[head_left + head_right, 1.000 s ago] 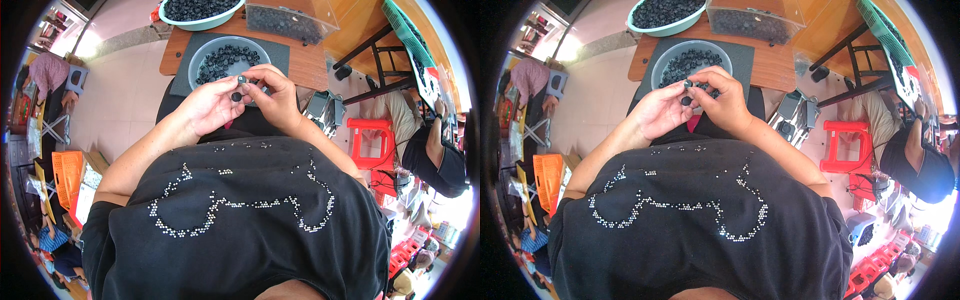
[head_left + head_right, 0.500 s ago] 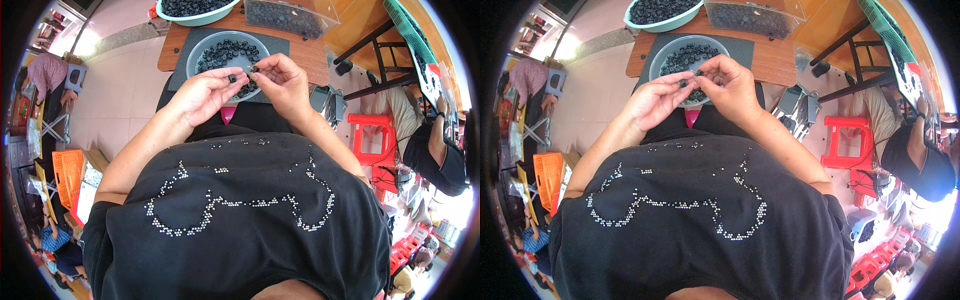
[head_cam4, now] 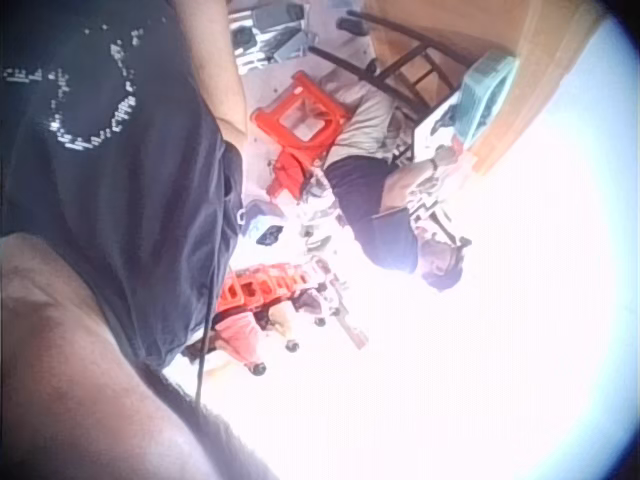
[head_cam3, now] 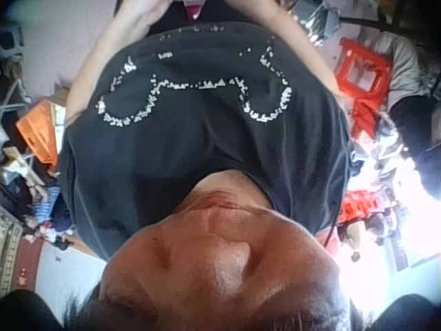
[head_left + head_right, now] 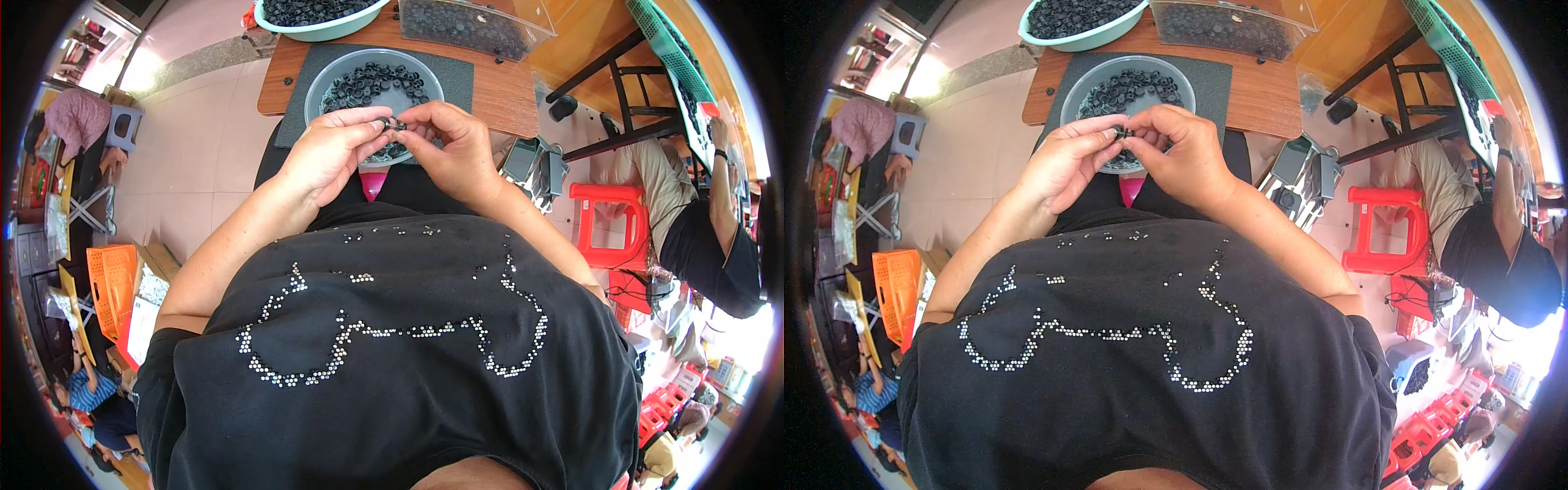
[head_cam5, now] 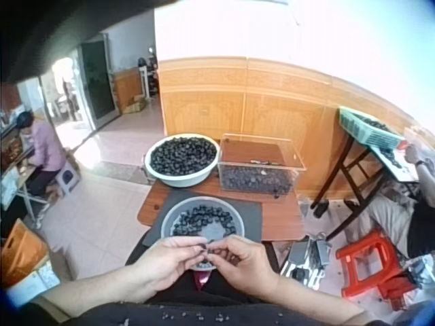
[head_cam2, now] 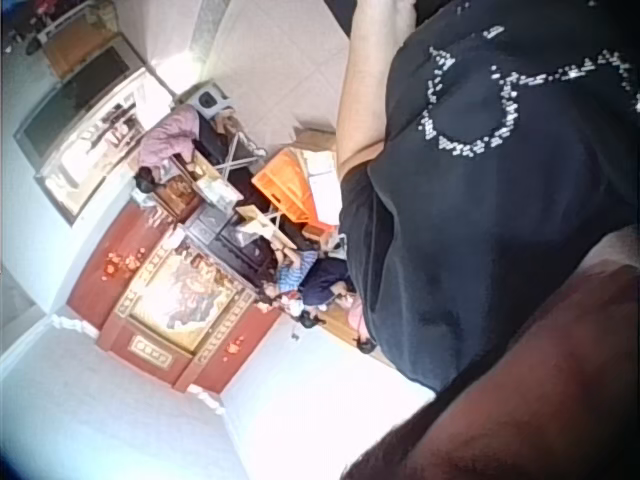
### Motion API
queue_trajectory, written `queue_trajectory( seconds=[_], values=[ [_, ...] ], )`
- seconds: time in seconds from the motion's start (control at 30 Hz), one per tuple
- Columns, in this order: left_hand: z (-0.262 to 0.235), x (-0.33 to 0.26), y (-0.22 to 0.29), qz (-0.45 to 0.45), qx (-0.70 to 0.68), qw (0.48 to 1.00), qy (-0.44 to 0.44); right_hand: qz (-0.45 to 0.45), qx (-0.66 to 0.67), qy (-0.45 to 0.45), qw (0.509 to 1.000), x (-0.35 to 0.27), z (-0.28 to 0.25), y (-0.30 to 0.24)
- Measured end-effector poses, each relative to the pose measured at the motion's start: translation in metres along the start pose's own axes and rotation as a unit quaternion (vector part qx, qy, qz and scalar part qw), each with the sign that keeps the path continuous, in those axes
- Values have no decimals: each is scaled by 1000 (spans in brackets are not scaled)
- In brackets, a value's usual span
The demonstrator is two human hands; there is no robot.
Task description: The person repeatedly takes small plastic caps and metal pins from a bowl and assembles them together by inserting the pins into the caps by hand.
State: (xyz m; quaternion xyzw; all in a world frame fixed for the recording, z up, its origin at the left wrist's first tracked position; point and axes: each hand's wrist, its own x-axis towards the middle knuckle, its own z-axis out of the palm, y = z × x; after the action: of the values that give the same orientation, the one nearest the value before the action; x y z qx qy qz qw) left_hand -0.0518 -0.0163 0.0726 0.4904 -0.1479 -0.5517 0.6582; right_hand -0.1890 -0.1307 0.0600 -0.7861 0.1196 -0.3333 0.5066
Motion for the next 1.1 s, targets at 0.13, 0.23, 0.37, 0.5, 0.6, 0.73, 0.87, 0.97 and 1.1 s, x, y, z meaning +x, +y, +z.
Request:
queue_trajectory(
  seconds=[0.13, 0.23, 0.37, 0.5, 0.6, 0.73, 0.87, 0.97, 1.1],
  values=[
    [0, -2, 1, -21, -16, 1000, -10, 0, -40, -17, 999, 0, 1, 1],
    [4, -5, 4, -14, -24, 999, -21, -5, -55, -1, 998, 1, 0, 3],
    [3, -5, 3, -4, -7, 1000, -27, -25, -69, 13, 997, 2, 0, 4],
    [-3, -3, 3, -35, -32, 997, -54, -25, -62, 7, 998, 1, -1, 0],
    [-10, 1, -2, -61, -70, 992, -82, -30, -68, 1, 997, 1, -1, -2],
    [-11, 3, -4, -77, -126, 983, -112, -76, -77, 2, 994, 1, -2, -2],
    [-13, 5, -6, -84, -141, 979, -119, -118, -84, 14, 989, 1, -2, -1],
    [-14, 5, -6, -87, -157, 973, -148, -129, -86, 11, 988, 0, -2, -1],
    [-13, 5, -7, -89, -174, 970, -146, -123, -65, 23, 990, 0, 0, -3]
  ],
)
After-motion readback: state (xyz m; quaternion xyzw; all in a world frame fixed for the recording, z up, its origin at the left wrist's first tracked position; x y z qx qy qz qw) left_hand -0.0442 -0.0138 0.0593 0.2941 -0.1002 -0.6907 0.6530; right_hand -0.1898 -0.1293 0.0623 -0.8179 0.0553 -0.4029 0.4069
